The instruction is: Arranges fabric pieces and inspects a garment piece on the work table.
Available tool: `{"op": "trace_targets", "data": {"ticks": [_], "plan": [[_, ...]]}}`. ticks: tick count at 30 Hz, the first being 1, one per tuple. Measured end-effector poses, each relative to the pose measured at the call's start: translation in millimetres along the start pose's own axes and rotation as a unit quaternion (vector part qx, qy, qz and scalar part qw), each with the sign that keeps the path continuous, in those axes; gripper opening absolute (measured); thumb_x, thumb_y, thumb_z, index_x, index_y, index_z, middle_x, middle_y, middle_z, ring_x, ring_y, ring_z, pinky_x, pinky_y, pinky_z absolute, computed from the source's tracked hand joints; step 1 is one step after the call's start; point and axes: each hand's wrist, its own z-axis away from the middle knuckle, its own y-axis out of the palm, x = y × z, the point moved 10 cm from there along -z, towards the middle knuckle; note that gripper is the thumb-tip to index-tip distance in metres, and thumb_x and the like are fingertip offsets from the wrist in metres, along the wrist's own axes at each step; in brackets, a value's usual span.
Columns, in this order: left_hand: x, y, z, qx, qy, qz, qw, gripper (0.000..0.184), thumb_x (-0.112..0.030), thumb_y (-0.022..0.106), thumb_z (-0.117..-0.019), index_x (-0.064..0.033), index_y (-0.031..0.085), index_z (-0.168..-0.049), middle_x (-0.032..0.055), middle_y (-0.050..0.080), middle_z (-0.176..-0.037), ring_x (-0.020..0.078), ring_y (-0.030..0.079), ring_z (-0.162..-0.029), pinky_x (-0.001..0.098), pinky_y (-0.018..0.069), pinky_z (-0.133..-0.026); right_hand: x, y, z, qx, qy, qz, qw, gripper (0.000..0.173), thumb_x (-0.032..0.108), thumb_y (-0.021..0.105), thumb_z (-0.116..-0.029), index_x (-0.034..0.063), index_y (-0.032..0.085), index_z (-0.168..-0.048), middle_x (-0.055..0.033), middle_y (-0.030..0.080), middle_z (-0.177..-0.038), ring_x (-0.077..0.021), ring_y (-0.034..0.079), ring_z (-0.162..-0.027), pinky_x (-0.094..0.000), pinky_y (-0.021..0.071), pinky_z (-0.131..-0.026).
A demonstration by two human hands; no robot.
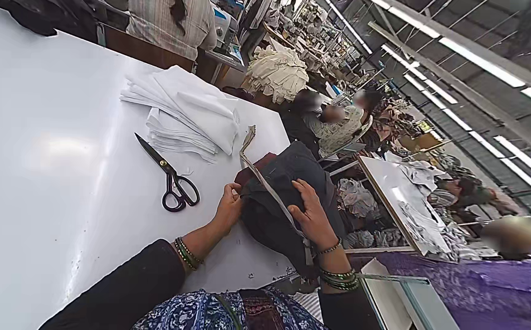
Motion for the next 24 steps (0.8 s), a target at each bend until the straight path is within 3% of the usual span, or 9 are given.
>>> {"op": "trace_targets", "data": {"ticks": [2,4,6,8,10,14,16,19,24], "plan": [[1,16,7,0.052,-0.075,0.081,0.992,0.023,-0.018,0.033,-0.1114,-0.0054,0.051,-0.119,0.0033,0.063,-0.091,0.0107,0.065,-0.081,0.0305,0.0561,-0.074,-2,4,0,-0.002,0.005,0.005,1.000,0.118,0.092,0.029,-0.0819,-0.0056,0.052,-0.145,-0.0267,0.046,-0.153,-0.0433,0.038,-0.147,-0.0701,0.0209,-0.117],[-1,38,14,0.117,-0.155,0.170,0.966,0.044,-0.036,0.017,-0.1132,-0.0130,0.054,-0.116,0.0015,0.067,-0.095,0.0133,0.068,-0.088,0.0333,0.0578,-0.076,6,-3,8,0.004,0.008,-0.021,1.000,0.129,0.098,0.027,-0.0758,-0.0062,0.047,-0.148,-0.0252,0.046,-0.154,-0.0392,0.039,-0.147,-0.0682,0.0224,-0.118],[-5,60,15,0.170,-0.165,0.220,0.946,0.045,-0.038,0.014,-0.1118,-0.0141,0.053,-0.115,0.0021,0.068,-0.101,0.0151,0.069,-0.093,0.0352,0.0572,-0.080,22,-11,15,0.007,0.008,0.003,1.000,0.144,0.104,0.037,-0.0628,-0.0095,0.037,-0.152,-0.0284,0.041,-0.156,-0.0405,0.041,-0.145,-0.0659,0.0302,-0.115],[-7,77,14,0.199,-0.130,0.237,0.942,0.034,-0.025,0.023,-0.1124,-0.0111,0.054,-0.117,0.0014,0.068,-0.102,0.0127,0.068,-0.095,0.0332,0.0569,-0.084,29,-12,22,0.012,0.037,0.042,0.998,0.150,0.095,0.061,-0.0544,-0.0110,0.027,-0.156,-0.0319,0.034,-0.159,-0.0445,0.040,-0.145,-0.0642,0.0329,-0.114],[-10,93,6,0.237,-0.077,0.264,0.932,0.026,-0.012,0.028,-0.1103,-0.0112,0.054,-0.114,-0.0006,0.070,-0.101,0.0100,0.068,-0.098,0.0318,0.0559,-0.090,29,-15,25,-0.015,0.067,0.045,0.997,0.135,0.066,0.081,-0.0569,-0.0101,0.028,-0.156,-0.0305,0.038,-0.157,-0.0430,0.045,-0.141,-0.0585,0.0376,-0.113],[-13,111,-18,0.199,-0.058,0.297,0.932,0.018,-0.006,0.035,-0.1091,-0.0119,0.052,-0.106,-0.0021,0.070,-0.088,0.0083,0.070,-0.084,0.0282,0.0579,-0.080,43,-37,16,-0.075,0.023,0.078,0.994,0.102,0.028,0.078,-0.0595,-0.0120,0.044,-0.147,-0.0281,0.059,-0.140,-0.0393,0.062,-0.124,-0.0542,0.0515,-0.098],[-19,119,-20,0.168,-0.072,0.263,0.947,0.014,-0.006,0.036,-0.1089,-0.0108,0.046,-0.118,-0.0025,0.066,-0.091,0.0055,0.067,-0.082,0.0250,0.0564,-0.077,54,-49,10,-0.080,-0.008,0.090,0.993,0.094,0.021,0.076,-0.0595,-0.0108,0.049,-0.144,-0.0264,0.063,-0.135,-0.0381,0.066,-0.120,-0.0540,0.0539,-0.094],[-41,138,-15,0.246,-0.038,0.193,0.949,0.032,-0.009,0.031,-0.1094,-0.0123,0.034,-0.141,-0.0059,0.062,-0.110,-0.0010,0.063,-0.099,0.0204,0.0530,-0.089,60,-65,2,-0.088,-0.047,0.086,0.991,0.087,0.020,0.072,-0.0624,-0.0091,0.053,-0.142,-0.0227,0.066,-0.131,-0.0324,0.069,-0.114,-0.0488,0.0560,-0.090],[-90,153,-13,0.252,-0.014,0.132,0.959,0.026,-0.007,0.028,-0.1095,-0.0143,0.053,-0.111,-0.0076,0.064,-0.090,-0.0016,0.063,-0.085,0.0177,0.0527,-0.078,62,-93,-23,-0.094,-0.075,0.123,0.985,0.084,0.022,0.071,-0.0655,-0.0098,0.052,-0.141,-0.0223,0.071,-0.121,-0.0343,0.072,-0.102,-0.0511,0.0575,-0.079]]}}
